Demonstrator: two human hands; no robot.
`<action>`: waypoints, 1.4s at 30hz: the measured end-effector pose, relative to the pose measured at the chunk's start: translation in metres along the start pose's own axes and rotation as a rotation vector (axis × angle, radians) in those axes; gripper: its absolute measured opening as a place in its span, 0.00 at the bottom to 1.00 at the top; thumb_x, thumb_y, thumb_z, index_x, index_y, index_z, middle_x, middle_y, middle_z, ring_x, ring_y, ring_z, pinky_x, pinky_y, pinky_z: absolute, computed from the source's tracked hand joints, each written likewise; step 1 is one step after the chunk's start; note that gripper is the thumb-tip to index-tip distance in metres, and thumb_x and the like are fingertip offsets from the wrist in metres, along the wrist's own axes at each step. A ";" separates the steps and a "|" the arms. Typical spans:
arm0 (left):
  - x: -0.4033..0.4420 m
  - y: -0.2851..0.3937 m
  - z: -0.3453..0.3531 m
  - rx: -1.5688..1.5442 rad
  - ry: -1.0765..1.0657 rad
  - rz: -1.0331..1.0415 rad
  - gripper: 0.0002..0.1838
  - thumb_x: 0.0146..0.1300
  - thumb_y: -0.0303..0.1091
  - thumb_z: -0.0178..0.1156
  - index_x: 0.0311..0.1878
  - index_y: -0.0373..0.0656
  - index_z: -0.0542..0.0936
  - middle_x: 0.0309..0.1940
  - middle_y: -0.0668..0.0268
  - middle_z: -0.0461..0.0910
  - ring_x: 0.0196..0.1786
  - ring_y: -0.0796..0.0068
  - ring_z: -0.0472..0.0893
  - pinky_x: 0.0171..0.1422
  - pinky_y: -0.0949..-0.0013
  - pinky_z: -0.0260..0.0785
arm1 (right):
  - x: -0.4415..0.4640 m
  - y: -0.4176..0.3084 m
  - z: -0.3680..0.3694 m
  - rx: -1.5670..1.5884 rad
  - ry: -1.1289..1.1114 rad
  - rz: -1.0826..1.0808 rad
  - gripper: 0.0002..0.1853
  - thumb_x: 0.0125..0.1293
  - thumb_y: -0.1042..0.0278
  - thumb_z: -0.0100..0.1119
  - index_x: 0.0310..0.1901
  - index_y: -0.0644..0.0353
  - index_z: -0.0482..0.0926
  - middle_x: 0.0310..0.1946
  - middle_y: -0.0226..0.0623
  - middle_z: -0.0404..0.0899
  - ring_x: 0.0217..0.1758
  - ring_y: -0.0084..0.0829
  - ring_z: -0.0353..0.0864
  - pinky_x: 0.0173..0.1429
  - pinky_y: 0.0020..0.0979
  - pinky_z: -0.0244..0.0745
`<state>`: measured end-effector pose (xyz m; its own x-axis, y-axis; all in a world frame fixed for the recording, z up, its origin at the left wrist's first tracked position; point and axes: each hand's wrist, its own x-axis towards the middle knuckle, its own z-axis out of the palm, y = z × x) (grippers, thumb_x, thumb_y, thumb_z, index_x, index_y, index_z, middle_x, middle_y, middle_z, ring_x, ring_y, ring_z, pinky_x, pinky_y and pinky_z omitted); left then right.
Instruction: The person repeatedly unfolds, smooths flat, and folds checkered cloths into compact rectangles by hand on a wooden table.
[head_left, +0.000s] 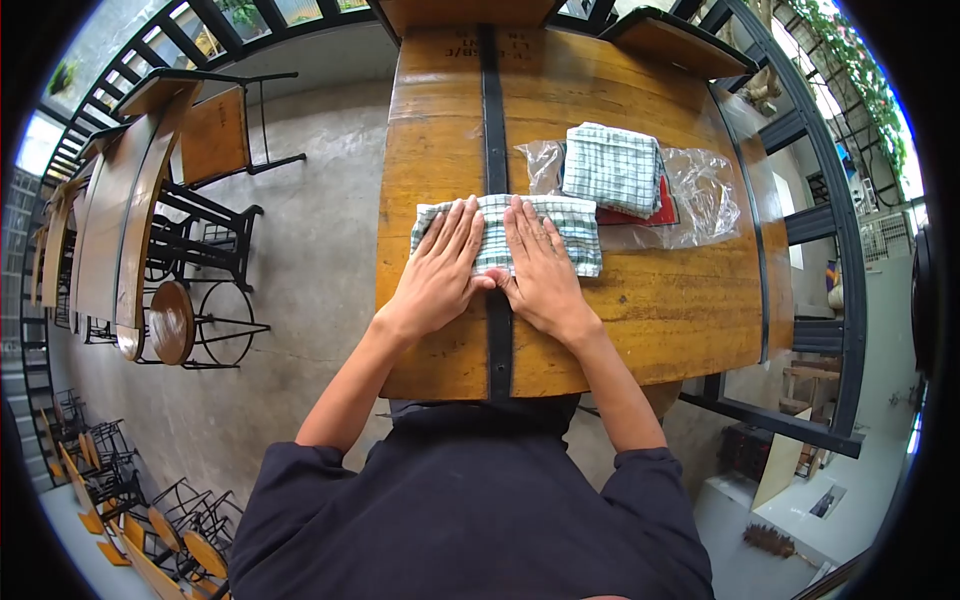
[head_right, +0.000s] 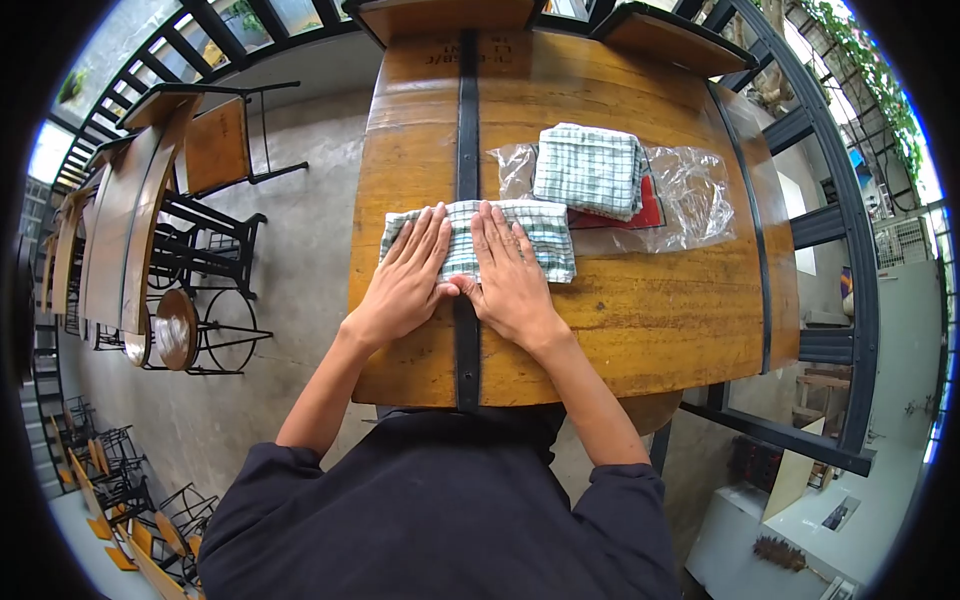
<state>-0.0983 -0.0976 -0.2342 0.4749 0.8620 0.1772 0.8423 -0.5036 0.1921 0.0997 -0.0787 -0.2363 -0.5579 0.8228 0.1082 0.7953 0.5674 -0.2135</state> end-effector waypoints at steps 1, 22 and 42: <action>-0.004 0.004 -0.001 -0.037 0.007 -0.010 0.44 0.70 0.58 0.47 0.75 0.29 0.54 0.79 0.48 0.49 0.82 0.55 0.46 0.84 0.55 0.36 | -0.005 -0.003 -0.002 -0.014 0.003 0.012 0.42 0.76 0.39 0.35 0.78 0.66 0.45 0.80 0.47 0.41 0.84 0.38 0.39 0.84 0.41 0.33; -0.072 0.050 -0.034 -0.109 -0.224 -0.104 0.43 0.71 0.61 0.41 0.77 0.35 0.54 0.80 0.56 0.49 0.83 0.58 0.45 0.84 0.54 0.34 | -0.089 -0.010 -0.014 -0.076 0.011 0.424 0.47 0.71 0.29 0.28 0.78 0.60 0.47 0.81 0.40 0.44 0.83 0.42 0.43 0.82 0.52 0.38; -0.052 0.011 -0.046 -0.286 0.137 -0.520 0.30 0.57 0.31 0.69 0.64 0.40 0.74 0.46 0.62 0.80 0.54 0.61 0.76 0.59 0.61 0.67 | -0.078 0.003 -0.039 0.251 0.221 0.585 0.38 0.50 0.50 0.78 0.58 0.64 0.75 0.46 0.45 0.76 0.53 0.46 0.76 0.58 0.42 0.73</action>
<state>-0.1253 -0.1513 -0.1967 -0.0336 0.9934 0.1095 0.8442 -0.0305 0.5352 0.1552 -0.1395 -0.2073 0.0308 0.9949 0.0964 0.8576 0.0232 -0.5138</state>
